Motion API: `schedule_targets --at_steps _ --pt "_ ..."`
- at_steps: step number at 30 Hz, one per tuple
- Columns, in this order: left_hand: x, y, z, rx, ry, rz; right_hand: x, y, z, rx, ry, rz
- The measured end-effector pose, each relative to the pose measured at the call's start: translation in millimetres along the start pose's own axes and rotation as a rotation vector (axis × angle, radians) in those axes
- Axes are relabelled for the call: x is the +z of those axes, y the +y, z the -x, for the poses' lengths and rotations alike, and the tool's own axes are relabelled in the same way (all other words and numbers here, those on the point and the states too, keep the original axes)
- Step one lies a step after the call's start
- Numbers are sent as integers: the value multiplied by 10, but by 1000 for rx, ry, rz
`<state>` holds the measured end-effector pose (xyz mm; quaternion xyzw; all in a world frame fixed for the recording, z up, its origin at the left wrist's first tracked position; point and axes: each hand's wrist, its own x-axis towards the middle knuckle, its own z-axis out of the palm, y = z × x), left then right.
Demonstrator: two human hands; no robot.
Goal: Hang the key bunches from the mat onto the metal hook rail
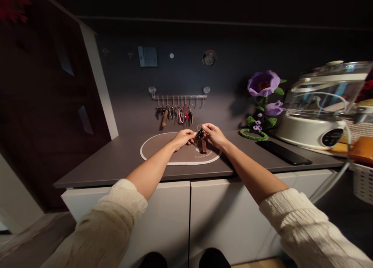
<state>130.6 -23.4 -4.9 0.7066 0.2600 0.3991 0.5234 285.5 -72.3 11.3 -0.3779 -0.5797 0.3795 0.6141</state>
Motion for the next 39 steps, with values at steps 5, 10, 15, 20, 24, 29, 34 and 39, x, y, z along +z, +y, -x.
schedule_targets --at_steps 5,10,15,20,24,29,34,39 --pt "-15 -43 -43 57 160 -148 27 -8 -48 -25 39 4" --pt "-50 -78 -48 199 306 -535 29 -57 -141 -24 91 18" --pt "-44 -92 -42 225 303 -723 17 -94 -321 -36 148 37" --pt "-27 -106 -43 218 304 -783 7 -152 -574 -77 226 77" --pt "-20 -114 -44 199 307 -804 2 -241 -795 -102 303 68" --pt "-10 -126 -57 182 305 -807 27 -337 -1042 -98 370 35" --pt "-12 -148 -85 170 305 -804 50 -326 -1268 -74 466 96" --pt "-19 -168 -103 165 297 -791 46 -249 -1453 -71 485 149"
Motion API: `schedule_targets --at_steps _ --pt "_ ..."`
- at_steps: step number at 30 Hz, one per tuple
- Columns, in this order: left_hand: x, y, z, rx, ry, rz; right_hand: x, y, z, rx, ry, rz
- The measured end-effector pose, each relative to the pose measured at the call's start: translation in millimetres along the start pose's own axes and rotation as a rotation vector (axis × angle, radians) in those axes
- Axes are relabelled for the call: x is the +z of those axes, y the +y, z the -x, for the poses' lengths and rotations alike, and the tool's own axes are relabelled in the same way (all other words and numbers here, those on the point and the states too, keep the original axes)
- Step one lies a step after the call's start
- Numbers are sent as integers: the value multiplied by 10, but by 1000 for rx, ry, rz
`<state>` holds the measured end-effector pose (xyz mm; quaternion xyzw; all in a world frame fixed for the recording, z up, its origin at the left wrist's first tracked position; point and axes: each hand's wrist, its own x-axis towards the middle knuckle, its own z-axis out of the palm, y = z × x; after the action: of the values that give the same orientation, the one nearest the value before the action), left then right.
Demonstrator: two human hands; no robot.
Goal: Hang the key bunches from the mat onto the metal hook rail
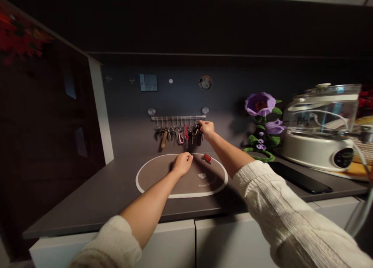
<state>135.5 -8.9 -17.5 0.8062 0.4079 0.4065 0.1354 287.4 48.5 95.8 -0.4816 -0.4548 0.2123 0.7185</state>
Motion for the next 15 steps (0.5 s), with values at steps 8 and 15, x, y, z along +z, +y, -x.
schedule_targets --at_steps 8,15 --pt "-10 13 8 4 -5 -8 35 145 -99 36 56 -36" --pt "2 -8 -1 -3 -7 -2 -8 250 -70 76 68 -63"
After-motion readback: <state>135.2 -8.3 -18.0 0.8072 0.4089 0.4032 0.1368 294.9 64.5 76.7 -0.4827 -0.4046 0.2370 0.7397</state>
